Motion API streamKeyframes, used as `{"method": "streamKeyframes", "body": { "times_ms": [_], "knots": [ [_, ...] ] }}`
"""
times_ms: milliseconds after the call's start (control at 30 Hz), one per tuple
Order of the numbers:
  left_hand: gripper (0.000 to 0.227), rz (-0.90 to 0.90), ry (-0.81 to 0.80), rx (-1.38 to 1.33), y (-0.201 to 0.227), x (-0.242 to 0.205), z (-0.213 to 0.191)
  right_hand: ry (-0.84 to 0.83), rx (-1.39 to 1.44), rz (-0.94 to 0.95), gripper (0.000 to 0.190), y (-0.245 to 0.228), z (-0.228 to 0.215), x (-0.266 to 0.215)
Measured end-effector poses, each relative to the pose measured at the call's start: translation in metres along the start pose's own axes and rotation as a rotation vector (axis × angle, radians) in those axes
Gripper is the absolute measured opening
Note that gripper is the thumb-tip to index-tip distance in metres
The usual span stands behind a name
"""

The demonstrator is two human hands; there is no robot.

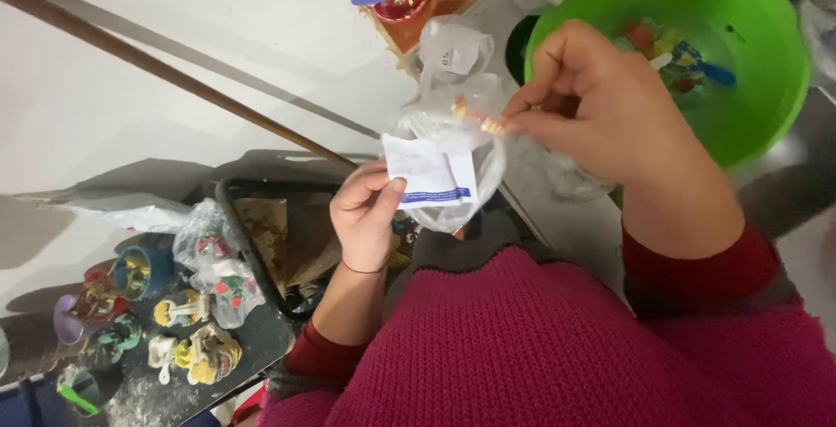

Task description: The person stands at a sink and workbench, handling small plastic bags and handwritten notes. They remove dental molds and dentures from the bags, place some into a green basin of water, and arrange others on a cluttered workbench.

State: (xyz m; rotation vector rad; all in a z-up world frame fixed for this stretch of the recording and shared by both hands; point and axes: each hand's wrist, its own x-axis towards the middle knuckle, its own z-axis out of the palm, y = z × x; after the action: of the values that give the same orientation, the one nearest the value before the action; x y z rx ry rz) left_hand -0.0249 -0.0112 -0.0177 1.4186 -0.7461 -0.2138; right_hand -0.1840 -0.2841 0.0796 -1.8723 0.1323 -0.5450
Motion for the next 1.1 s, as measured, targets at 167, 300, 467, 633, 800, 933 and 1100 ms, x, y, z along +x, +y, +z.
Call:
{"method": "streamKeyframes", "body": {
  "times_ms": [167, 300, 467, 633, 800, 933, 1100],
  "knots": [
    [0.011, 0.081, -0.018, 0.151, 0.002, 0.006, 0.001, 0.045, 0.206, 0.003, 0.032, 0.044, -0.026, 0.002],
    [0.013, 0.109, -0.024, 0.275, -0.003, 0.008, 0.0, 0.146, -0.315, 0.151, 0.038, 0.106, -0.052, 0.007],
    [0.016, 0.044, -0.027, 0.262, -0.031, 0.014, 0.0, 0.042, -0.721, 0.394, 0.045, 0.217, -0.051, 0.013],
    [0.021, 0.038, -0.081, 0.057, -0.046, 0.028, 0.013, -0.058, -0.896, 0.32, 0.037, 0.339, -0.025, 0.009],
    [0.02, -0.02, -0.125, -0.025, -0.056, 0.032, 0.015, -0.054, -0.886, 0.441, 0.03, 0.354, -0.006, 0.026],
    [0.019, -0.116, -0.075, 0.014, -0.063, 0.031, 0.014, -0.041, -0.943, 0.403, 0.027, 0.365, -0.002, 0.025],
    [0.02, -0.161, -0.065, -0.038, -0.068, 0.034, 0.014, 0.058, -0.766, 0.501, 0.035, 0.328, -0.035, 0.029]
  ]
}}
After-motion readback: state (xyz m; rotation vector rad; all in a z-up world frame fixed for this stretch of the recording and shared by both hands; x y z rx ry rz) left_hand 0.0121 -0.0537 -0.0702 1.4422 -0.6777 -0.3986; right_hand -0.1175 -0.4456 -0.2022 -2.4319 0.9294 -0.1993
